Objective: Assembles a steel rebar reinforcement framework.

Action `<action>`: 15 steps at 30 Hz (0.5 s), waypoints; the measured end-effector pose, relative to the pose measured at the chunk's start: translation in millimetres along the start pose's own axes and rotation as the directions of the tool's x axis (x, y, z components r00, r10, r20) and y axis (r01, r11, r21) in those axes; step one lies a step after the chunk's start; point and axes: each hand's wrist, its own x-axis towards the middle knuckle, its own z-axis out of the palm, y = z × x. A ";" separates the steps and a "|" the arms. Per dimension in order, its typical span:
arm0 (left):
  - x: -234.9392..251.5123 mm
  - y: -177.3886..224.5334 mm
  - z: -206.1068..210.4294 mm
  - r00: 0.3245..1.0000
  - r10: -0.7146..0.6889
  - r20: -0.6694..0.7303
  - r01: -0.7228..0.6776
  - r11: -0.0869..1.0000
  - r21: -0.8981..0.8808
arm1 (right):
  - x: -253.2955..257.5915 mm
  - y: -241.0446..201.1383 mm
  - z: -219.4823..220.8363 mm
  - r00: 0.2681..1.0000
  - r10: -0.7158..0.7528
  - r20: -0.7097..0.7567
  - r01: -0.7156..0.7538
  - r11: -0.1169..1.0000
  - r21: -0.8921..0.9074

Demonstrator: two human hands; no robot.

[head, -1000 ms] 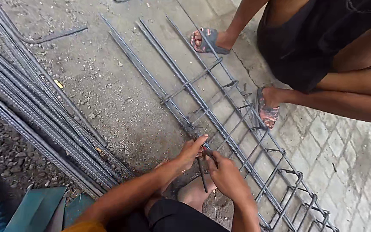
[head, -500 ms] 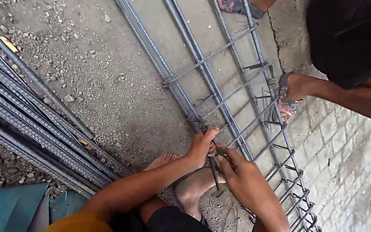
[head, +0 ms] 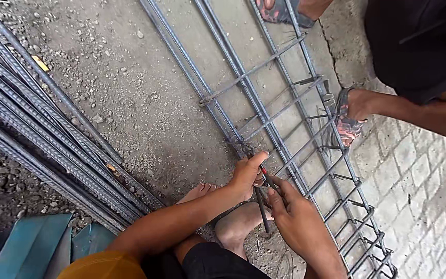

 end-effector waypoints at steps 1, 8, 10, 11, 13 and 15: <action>0.0 0.2 0.1 1.000 0.004 -0.001 -0.004 1.000 -0.006 | 0.0 -1.7 -0.1 1.000 0.005 0.003 -0.005 1.000 -0.007; 5.3 -2.2 -5.5 1.000 0.021 0.018 -0.018 0.993 -0.113 | 2.9 -0.3 8.0 0.998 -0.061 -0.024 0.060 0.998 -0.011; 6.4 -1.3 -4.9 1.000 0.024 0.008 -0.023 0.987 -0.160 | 3.9 2.8 12.9 0.993 -0.100 -0.066 0.099 0.995 -0.015; 6.4 -1.7 -4.9 1.000 0.024 0.011 -0.022 0.986 -0.167 | 2.8 5.8 15.6 0.989 -0.118 -0.094 0.117 0.993 -0.013; 5.4 -2.7 -4.6 1.000 0.021 0.020 -0.017 0.987 -0.161 | -1.3 11.5 18.5 0.982 -0.134 -0.129 0.136 0.991 0.005; 3.1 -1.6 -2.8 1.000 -0.003 0.018 0.006 0.987 -0.158 | -7.1 12.6 17.7 0.992 -0.069 -0.106 0.073 0.997 0.034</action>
